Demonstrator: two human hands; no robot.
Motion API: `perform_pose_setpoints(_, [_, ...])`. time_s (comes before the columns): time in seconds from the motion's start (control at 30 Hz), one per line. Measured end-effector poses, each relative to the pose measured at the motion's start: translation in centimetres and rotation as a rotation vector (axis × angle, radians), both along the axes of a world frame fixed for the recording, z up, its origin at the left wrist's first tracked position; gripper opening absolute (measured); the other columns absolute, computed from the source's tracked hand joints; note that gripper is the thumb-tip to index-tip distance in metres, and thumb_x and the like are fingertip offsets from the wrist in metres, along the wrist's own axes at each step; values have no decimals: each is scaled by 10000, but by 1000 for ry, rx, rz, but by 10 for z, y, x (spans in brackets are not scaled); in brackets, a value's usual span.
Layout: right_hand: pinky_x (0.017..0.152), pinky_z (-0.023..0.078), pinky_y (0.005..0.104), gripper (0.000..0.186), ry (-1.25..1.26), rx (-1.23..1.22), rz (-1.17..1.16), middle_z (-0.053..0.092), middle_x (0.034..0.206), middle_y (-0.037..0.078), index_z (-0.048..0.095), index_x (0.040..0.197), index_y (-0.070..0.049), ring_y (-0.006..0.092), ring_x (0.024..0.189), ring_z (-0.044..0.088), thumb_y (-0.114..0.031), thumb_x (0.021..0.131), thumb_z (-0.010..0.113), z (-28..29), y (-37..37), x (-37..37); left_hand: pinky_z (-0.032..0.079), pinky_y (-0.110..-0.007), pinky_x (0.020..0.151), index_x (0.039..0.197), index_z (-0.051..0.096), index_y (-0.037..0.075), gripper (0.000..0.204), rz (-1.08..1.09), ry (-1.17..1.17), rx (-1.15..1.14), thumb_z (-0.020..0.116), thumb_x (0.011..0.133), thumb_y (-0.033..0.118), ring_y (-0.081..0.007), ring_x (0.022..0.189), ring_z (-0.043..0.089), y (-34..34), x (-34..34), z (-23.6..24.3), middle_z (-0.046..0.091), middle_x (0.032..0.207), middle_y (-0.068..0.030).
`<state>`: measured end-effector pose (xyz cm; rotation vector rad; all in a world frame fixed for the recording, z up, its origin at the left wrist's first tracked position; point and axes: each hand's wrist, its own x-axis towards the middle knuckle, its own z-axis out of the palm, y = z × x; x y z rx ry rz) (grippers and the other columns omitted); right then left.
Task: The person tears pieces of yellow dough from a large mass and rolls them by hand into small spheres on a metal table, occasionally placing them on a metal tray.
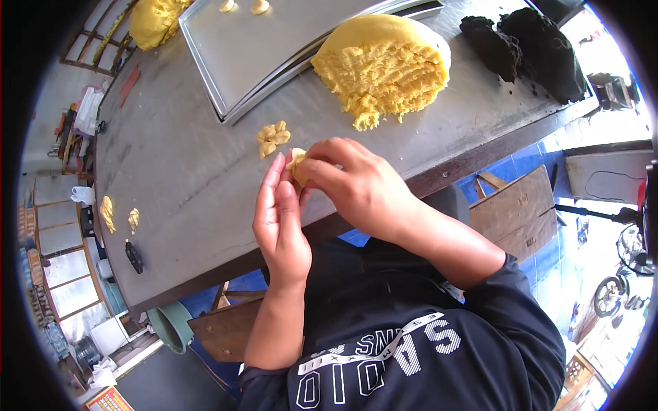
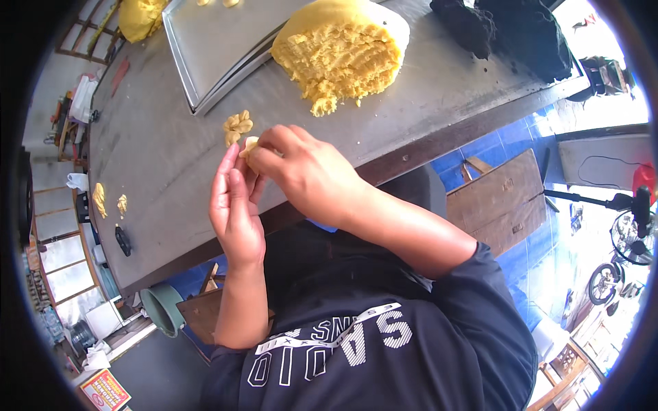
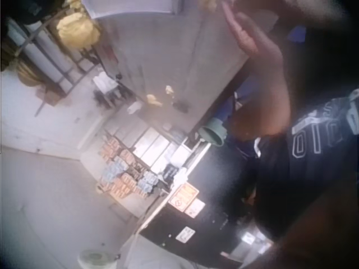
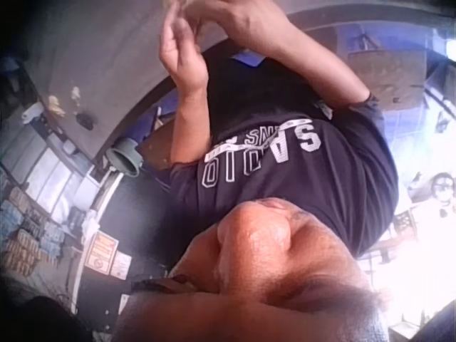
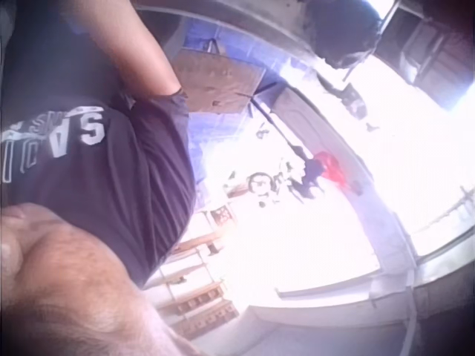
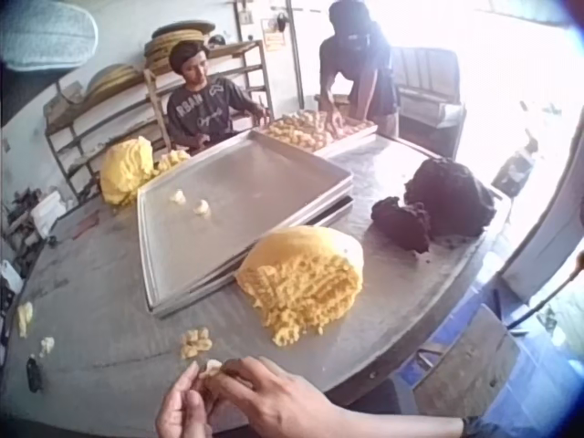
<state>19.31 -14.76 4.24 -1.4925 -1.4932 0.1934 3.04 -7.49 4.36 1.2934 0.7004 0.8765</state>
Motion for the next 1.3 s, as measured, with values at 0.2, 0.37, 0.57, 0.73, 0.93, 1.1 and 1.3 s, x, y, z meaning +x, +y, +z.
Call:
perform_pose_setpoints(0.2, [893,674,449,248,86,80,58,780,1214,115,808,1167,-61,346,1068,799,3,931,764,6,-2,7,621,-384,991,1490,722,-6,343,-162,394,462,611,1166,11,-264,1106,799,39,-27,-21,806,1281,-139])
perform_pose_setpoints(0.37, [890,665,456,195,32,104,158,769,1179,116,804,1157,-59,361,1063,783,-19,968,782,10,-7,13,619,-406,821,1296,799,35,321,-28,510,809,756,987,-41,-338,914,786,44,-13,-16,771,1032,-155])
perform_pose_setpoints(0.57, [861,665,433,332,19,2,153,762,1177,116,797,1211,-51,330,1006,793,-20,884,845,-1,-13,11,602,-453,735,1069,773,34,237,-152,541,883,890,863,51,-379,829,754,48,-6,-18,759,968,-101])
perform_pose_setpoints(0.73, [916,650,449,383,-150,-127,207,734,1209,105,793,1257,-72,325,1047,744,-24,878,804,8,-17,-5,585,-449,685,948,717,60,469,-178,542,926,1061,694,251,-375,791,748,54,2,-24,742,901,-110])
perform_pose_setpoints(0.93, [1022,630,465,560,152,-90,57,732,1283,98,813,1292,-114,353,1193,733,-46,754,955,5,5,7,585,-446,701,972,708,57,696,-535,467,588,1120,625,497,-371,774,745,56,-15,-14,744,844,-95])
perform_pose_setpoints(1.1, [995,633,463,478,79,-190,110,736,1297,109,823,1317,-113,355,1213,734,-88,845,894,12,0,5,569,-427,693,966,697,52,701,-440,406,784,1110,666,532,-309,739,711,52,-8,-25,701,819,-81])
perform_pose_setpoints(1.3, [865,641,480,231,-311,-318,-249,707,1130,137,850,1147,-100,356,1077,738,-118,933,765,-12,-5,74,473,-277,691,1189,697,49,316,-455,169,68,714,1152,363,-85,787,568,55,-20,-15,644,952,0])
